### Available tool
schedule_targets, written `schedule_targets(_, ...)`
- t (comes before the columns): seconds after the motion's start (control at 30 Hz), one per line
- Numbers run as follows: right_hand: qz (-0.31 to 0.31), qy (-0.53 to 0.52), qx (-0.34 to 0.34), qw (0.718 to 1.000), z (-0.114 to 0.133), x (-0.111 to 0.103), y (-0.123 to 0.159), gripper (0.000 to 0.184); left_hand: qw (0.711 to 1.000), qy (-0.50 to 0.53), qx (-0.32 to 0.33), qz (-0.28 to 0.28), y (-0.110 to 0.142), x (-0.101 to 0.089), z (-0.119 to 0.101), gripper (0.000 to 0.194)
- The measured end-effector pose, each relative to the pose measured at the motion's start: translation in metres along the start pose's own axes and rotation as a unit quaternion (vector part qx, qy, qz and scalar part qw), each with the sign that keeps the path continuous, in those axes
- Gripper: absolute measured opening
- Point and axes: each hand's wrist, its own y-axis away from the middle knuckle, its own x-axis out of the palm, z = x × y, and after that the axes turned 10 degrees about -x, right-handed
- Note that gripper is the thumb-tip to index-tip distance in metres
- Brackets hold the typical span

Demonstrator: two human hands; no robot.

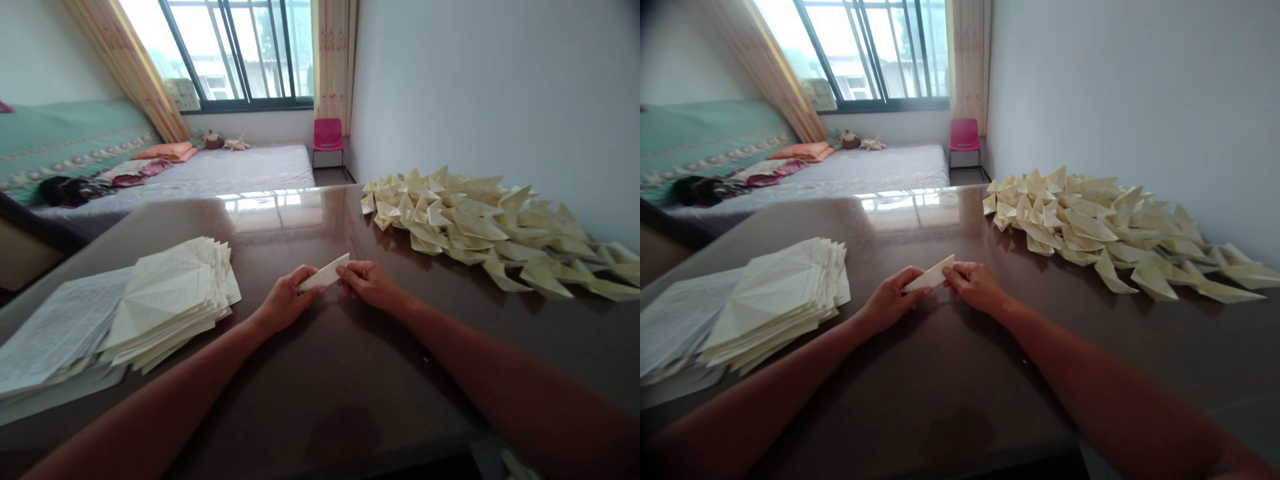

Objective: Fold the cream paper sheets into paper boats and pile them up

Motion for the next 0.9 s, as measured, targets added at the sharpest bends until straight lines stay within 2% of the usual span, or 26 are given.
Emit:
schedule_targets(0.07,-0.016,-0.001,-0.005,1.000,-0.005,-0.005,-0.003,0.035,0.999,-0.032,0.005,-0.021,-0.001,-0.001,0.001,0.032)
schedule_targets(0.2,-0.065,-0.041,-0.015,0.997,-0.010,-0.014,-0.006,0.042,0.994,-0.100,0.026,-0.032,-0.003,-0.002,0.002,0.033)
schedule_targets(0.3,-0.044,-0.083,-0.022,0.995,-0.010,-0.014,-0.007,0.033,0.987,-0.149,0.040,-0.041,-0.004,-0.001,0.003,0.036)
schedule_targets(0.4,-0.015,-0.086,-0.034,0.996,-0.009,-0.009,-0.006,0.033,0.974,-0.211,0.054,-0.057,-0.006,0.001,0.005,0.038)
schedule_targets(0.47,-0.021,-0.087,-0.046,0.995,-0.010,-0.007,-0.007,0.034,0.970,-0.224,0.061,-0.068,-0.006,0.002,0.005,0.039)
schedule_targets(0.57,-0.065,-0.103,-0.053,0.991,-0.012,-0.010,-0.009,0.029,0.979,-0.173,0.085,-0.073,-0.008,0.001,0.004,0.044)
schedule_targets(0.67,-0.070,-0.094,-0.051,0.992,-0.014,-0.013,-0.008,0.023,0.990,-0.111,0.073,-0.054,-0.008,-0.002,0.003,0.049)
schedule_targets(0.77,-0.073,-0.020,-0.053,0.996,-0.013,-0.015,-0.009,0.021,0.996,-0.078,0.026,-0.042,-0.009,-0.004,0.002,0.056)
schedule_targets(0.9,-0.142,0.070,-0.038,0.987,-0.006,-0.030,-0.019,0.009,0.998,-0.018,0.000,-0.067,-0.011,-0.006,0.005,0.061)
